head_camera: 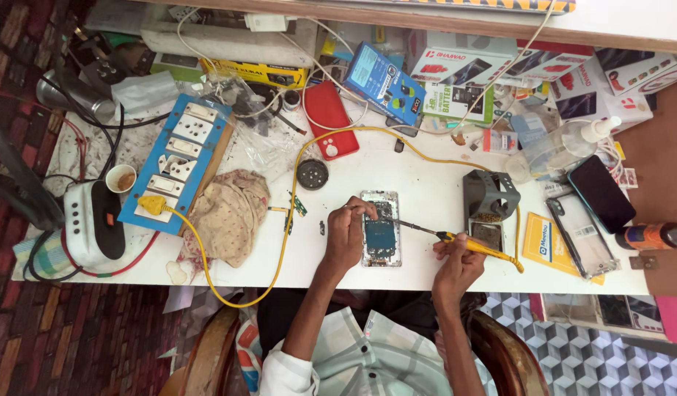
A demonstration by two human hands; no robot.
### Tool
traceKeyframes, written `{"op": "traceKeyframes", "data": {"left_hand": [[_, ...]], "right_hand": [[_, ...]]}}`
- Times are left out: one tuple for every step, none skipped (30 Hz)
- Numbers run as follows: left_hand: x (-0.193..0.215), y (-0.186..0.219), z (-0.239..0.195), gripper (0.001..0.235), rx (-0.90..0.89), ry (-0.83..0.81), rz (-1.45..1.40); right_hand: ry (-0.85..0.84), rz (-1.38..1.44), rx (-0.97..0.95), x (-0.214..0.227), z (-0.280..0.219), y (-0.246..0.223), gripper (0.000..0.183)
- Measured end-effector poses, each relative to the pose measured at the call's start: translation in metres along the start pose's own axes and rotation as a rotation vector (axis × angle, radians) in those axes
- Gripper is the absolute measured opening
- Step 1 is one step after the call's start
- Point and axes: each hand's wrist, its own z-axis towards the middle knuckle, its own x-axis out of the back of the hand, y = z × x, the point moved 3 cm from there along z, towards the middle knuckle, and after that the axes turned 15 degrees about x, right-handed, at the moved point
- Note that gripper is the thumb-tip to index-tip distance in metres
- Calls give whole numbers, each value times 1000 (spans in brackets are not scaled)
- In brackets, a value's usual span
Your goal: The person uses a soldering iron to apply heat and solder to a small circuit board placed on a workbench. They repeatedly touch the iron to various points on the board while holding it steady with the other hand. The task continues without visible completion or reassembly of the device.
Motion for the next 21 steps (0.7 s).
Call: {"op": "traceKeyframes", "data": {"left_hand": [[0, 0, -1, 35, -7, -2, -12], [0, 1, -1, 33, -15, -4, -23], [0, 2, -1, 32, -23, -5, -34], [0, 2, -1, 31, -24, -9, -34], [0, 2, -1, 31, -24, -12, -35], [0, 3, -1, 31, -26, -15, -37], [0, 2, 0, 30, -21, -16, -32], [0, 2, 0, 29, -15, -15, -27], [0, 2, 0, 28, -9, -15, -21], [0, 2, 0, 28, -9, -18, -25], [0, 2, 0, 27, -9, -21, -29], [0, 1, 0, 27, -8, -23, -31], [0, 1, 0, 27, -7, -24, -36], [0, 1, 0, 27, -6, -27, -40], [0, 1, 0, 27, -5, -30, -45], [0, 1, 0, 27, -12, -28, -42], [-1, 1, 0, 26, -19, -27, -40], [0, 1, 1, 26, -29, -25, -35], [1, 1, 3, 28, -27, -20, -24], [0, 0, 1, 29, -17, -14, -14], [0, -1, -1, 30, -7, -8, -4]], "right_hand": [[0, -15, -3, 1, 0, -1, 27], [0, -28, -6, 0, 0, -3, 28], [-1, -41, -8, -1, 0, -4, 28], [3, -45, -19, -1, -1, -5, 27], [6, -49, -29, -1, -1, -5, 27], [9, -54, -37, -1, 0, -5, 27], [14, -54, -41, -1, 0, -5, 27], [17, -54, -45, -2, 0, -5, 27], [21, -54, -50, -2, 0, -5, 27], [19, -52, -54, -3, 1, -4, 28], [18, -50, -58, -3, 1, -4, 28], [15, -47, -63, -3, 1, -4, 28], [13, -49, -58, -3, 0, -5, 29], [13, -52, -54, -3, 0, -5, 29], [13, -54, -49, -4, 1, -6, 29], [13, -57, -48, -3, 0, -6, 29], [14, -60, -46, -3, 1, -7, 29], [15, -59, -44, -4, 1, -7, 28], [10, -51, -35, -7, 2, -7, 29], [3, -48, -32, -6, 1, -8, 29], [-3, -44, -29, -6, 0, -9, 29]]}}
